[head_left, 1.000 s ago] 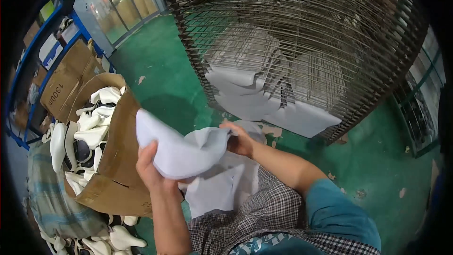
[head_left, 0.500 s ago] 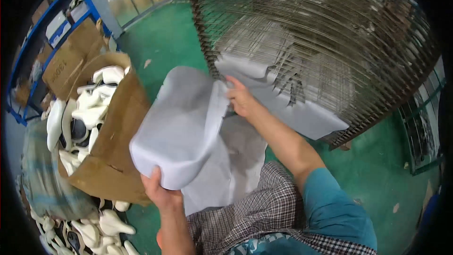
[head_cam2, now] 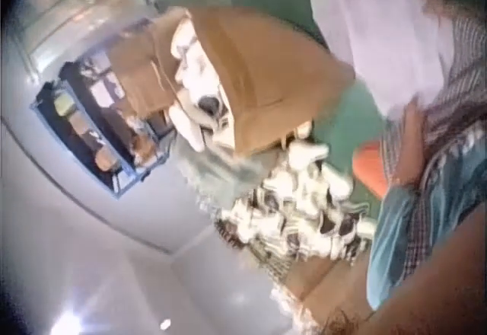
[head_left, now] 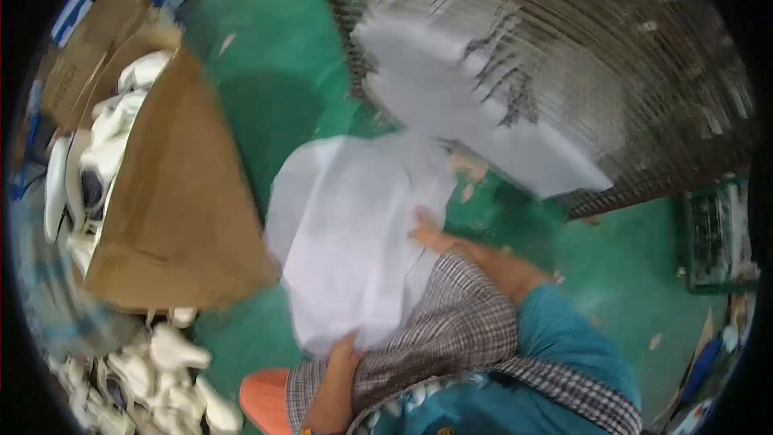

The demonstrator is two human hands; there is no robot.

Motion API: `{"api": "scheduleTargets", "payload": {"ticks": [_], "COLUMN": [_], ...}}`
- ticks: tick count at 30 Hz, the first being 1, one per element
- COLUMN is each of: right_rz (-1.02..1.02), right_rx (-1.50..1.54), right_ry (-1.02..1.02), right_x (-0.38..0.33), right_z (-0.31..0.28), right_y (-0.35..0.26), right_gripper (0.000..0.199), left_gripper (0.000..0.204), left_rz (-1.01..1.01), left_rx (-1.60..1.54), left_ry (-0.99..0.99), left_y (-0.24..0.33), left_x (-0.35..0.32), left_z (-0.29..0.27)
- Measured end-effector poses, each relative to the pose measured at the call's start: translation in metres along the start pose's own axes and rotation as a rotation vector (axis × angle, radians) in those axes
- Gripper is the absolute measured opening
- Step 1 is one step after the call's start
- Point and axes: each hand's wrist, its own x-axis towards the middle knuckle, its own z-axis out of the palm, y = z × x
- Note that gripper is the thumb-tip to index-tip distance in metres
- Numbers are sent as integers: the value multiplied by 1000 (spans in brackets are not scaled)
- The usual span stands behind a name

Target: Sorting shoe components and placing them onto drying racks and workspace tables.

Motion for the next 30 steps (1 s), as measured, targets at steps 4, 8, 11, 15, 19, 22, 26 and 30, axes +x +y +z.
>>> {"api": "scheduleTargets", "payload": {"ticks": [4,8,11,15,19,22,26,30], "right_rz": [-49,368,510,405,422,333,242,201], "right_rx": [376,679,1289,1349,1315,1350,1087,1165], "right_ry": [-64,-43,445,1062,1132,1229,1295,1203], "right_x": [-35,-40,-49,-83,-113,-110,-117,-118], "right_z": [-10,-71,-120,-189,-240,-228,-237,-237], "right_y": [-79,-11,55,87,89,78,95,53], "right_gripper": [69,59,48,26,20,12,24,37], "left_gripper": [57,65,57,44,37,30,26,27], "left_rz": [504,982,850,800,672,637,605,588], "left_rx": [-4,646,341,145,305,295,400,472], "left_ry": [476,909,385,-45,-179,-358,-528,-557], "left_y": [-15,28,59,89,121,134,138,151], "left_x": [96,63,62,75,39,19,-13,-11], "left_z": [-86,-38,-18,20,116,172,244,281]}}
